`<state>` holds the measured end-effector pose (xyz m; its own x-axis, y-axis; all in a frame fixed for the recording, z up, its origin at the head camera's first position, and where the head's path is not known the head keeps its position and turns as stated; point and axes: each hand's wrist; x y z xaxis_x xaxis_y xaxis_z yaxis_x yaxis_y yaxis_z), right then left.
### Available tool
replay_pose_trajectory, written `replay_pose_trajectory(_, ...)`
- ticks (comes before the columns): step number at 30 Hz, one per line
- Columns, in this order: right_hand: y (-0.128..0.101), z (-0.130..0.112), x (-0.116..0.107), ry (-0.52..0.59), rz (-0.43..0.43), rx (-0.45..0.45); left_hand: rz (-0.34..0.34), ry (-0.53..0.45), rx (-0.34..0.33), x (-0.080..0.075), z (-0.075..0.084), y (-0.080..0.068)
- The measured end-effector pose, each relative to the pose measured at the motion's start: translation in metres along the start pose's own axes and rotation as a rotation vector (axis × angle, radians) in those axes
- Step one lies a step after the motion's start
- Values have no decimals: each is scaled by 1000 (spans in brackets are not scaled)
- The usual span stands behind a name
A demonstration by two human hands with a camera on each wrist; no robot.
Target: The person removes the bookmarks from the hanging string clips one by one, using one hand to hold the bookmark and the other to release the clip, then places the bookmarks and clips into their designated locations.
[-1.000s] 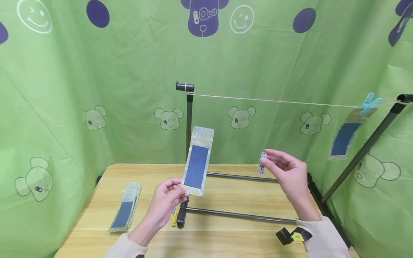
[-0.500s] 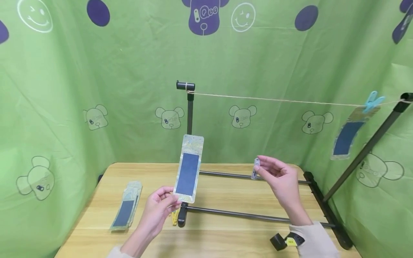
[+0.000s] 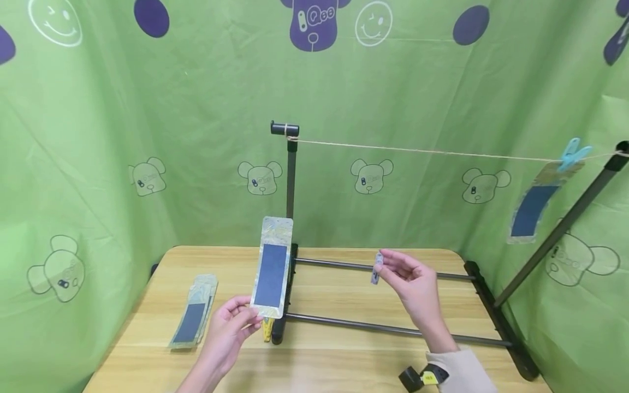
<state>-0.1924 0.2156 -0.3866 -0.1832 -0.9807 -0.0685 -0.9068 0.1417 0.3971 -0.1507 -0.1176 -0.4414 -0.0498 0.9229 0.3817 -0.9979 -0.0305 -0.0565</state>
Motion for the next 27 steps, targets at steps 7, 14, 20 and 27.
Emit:
replay_pose_trajectory(7,-9,9,10,34,-4,16,37,4,-1,-12,-3,-3)
replay_pose_trajectory(14,-17,17,19,60,4,59,61,2,-12,-21,-9,-7)
replay_pose_trajectory(20,-23,24,28,90,-10,63,92,2,-9,-27,-13,-9)
replay_pose_trajectory(27,-30,34,43,126,-12,80,108,17,7,-37,-17,-11)
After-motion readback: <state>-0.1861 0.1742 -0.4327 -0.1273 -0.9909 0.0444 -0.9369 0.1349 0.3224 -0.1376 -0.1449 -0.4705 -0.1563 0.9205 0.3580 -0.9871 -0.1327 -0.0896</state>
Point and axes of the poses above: each hand's wrist, its own y-axis towards the middle knuckle, its own x-axis out of the palm, z = x × y, and after that the axes turned 2 degrees about y, right-handed
